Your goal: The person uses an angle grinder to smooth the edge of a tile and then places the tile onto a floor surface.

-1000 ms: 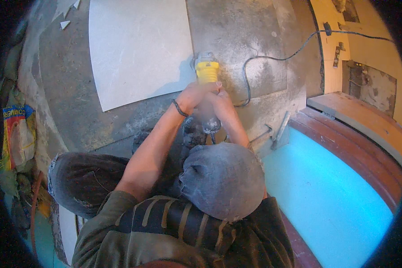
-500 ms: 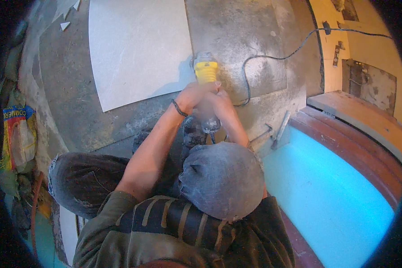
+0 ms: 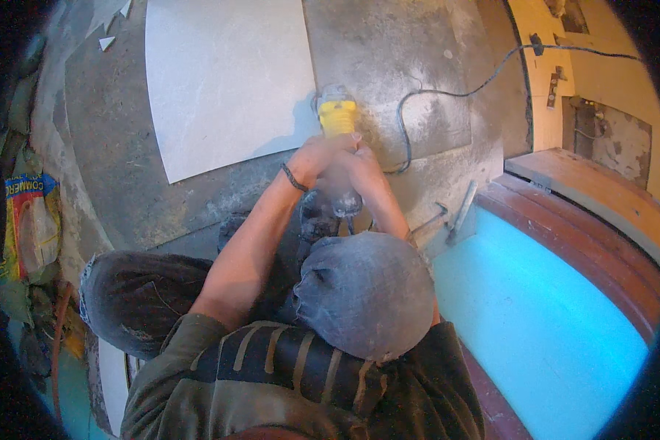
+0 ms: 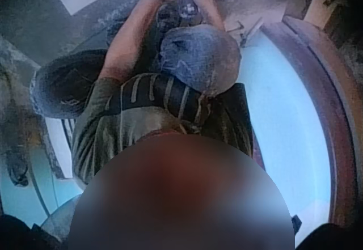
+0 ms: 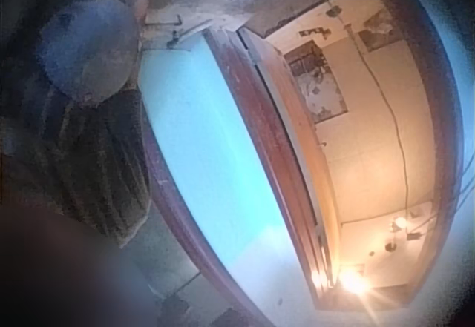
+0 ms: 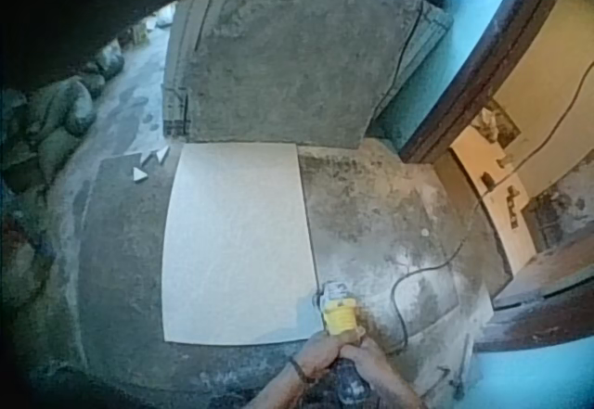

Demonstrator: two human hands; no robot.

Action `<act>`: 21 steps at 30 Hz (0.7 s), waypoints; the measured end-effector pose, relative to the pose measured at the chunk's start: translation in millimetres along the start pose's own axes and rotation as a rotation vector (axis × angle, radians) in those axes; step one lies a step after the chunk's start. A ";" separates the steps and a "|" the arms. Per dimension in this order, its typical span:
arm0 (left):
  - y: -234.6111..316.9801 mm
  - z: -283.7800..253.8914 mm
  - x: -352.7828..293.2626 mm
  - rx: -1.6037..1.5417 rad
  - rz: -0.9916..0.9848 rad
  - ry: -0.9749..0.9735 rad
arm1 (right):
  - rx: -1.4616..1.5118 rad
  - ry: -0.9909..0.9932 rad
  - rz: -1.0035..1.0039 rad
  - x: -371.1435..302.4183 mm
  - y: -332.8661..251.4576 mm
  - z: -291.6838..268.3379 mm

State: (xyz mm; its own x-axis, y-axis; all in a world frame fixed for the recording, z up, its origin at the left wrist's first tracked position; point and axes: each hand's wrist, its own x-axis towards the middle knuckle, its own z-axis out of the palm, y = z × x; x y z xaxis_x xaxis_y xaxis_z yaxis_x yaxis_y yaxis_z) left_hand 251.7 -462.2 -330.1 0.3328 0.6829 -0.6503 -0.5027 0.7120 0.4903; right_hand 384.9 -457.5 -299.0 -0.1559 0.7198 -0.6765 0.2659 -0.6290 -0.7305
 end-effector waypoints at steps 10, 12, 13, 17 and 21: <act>9.3 10.3 10.8 0.005 0.045 0.030 | 0.001 0.041 0.022 3.0 -19.4 -4.5; 7.4 12.8 22.4 0.024 0.041 0.025 | 0.022 0.038 0.021 7.5 -19.5 -12.5; 6.4 13.5 27.8 0.041 0.042 0.022 | 0.042 0.031 0.019 9.9 -19.5 -15.9; 11.8 20.2 32.4 0.061 0.028 0.042 | 0.026 0.028 0.021 19.5 -18.8 -25.4; 11.9 21.2 33.8 0.081 0.029 0.069 | 0.004 -0.009 -0.013 22.6 -18.9 -28.3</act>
State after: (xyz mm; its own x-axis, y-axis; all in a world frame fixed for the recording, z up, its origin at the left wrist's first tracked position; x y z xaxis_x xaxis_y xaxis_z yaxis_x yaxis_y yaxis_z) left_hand 273.9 -427.2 -333.9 0.2620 0.6927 -0.6719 -0.4441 0.7047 0.5533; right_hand 403.3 -421.0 -297.9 -0.1680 0.7249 -0.6680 0.2596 -0.6212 -0.7394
